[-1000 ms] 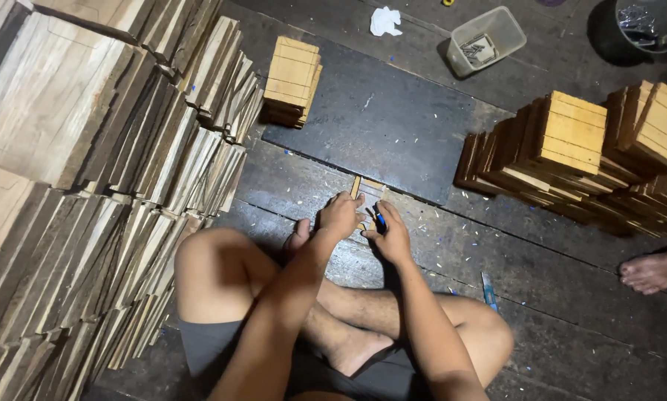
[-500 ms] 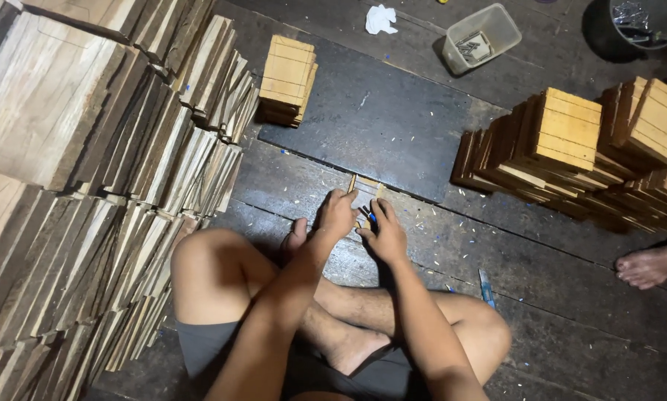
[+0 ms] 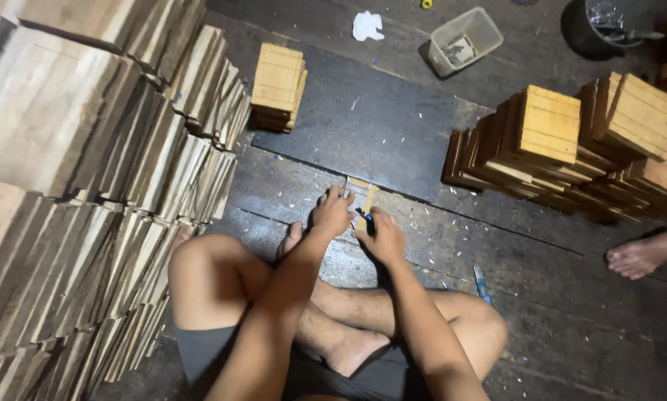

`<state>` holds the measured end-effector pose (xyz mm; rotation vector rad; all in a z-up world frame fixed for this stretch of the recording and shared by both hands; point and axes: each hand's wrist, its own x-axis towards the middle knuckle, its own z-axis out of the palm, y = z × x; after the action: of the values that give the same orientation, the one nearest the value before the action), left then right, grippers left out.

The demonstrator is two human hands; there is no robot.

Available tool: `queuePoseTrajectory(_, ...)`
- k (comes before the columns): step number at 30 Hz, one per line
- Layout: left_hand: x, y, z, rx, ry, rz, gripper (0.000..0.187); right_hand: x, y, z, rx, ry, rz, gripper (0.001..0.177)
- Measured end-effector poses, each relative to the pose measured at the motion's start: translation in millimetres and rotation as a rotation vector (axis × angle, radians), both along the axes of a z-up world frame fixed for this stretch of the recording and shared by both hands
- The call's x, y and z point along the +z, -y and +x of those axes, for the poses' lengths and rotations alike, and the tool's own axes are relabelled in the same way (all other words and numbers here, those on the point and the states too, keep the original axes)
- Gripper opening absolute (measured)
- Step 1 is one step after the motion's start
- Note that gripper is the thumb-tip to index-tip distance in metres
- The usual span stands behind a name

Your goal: The person marks small wooden blocks with a pen using a template for further processing.

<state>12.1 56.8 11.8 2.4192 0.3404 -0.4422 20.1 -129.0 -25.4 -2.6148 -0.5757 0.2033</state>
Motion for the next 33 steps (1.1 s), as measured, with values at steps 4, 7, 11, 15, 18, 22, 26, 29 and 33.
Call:
queuePoseTrajectory(4,7,3,2,-0.053,-0.052,0.053,0.052,3,6,3,0.001,-0.054,-0.032,0.058)
queuePoseTrajectory(7,3,4,7,-0.056,-0.057,0.056,0.053,5,4,7,0.006,-0.055,-0.001,0.053)
queuePoseTrajectory(11,-2,11,0,-0.037,-0.051,0.042,0.053,11,7,-5,0.021,-0.073,-0.032,0.05)
queuePoseTrajectory(15,-6,8,3,-0.041,-0.041,0.034,0.056,16,2,1,0.031,-0.06,-0.047,0.055)
queuePoseTrajectory(18,-2,6,4,-0.041,-0.066,0.029,0.056,18,0,0,0.016,-0.025,-0.011,0.057)
queuePoseTrajectory(22,6,5,5,-0.051,-0.077,0.036,0.056,14,-2,2,0.001,-0.053,-0.015,0.059)
queuePoseTrajectory(26,13,4,8,-0.094,-0.12,0.095,0.057,14,0,1,-0.009,-0.064,-0.021,0.059)
queuePoseTrajectory(29,10,3,15,-0.099,-0.148,0.122,0.058,16,2,5,-0.029,-0.076,0.104,0.05)
queuePoseTrajectory(33,5,5,26,-0.072,-0.17,0.141,0.06,19,8,16,-0.112,0.024,0.601,0.016)
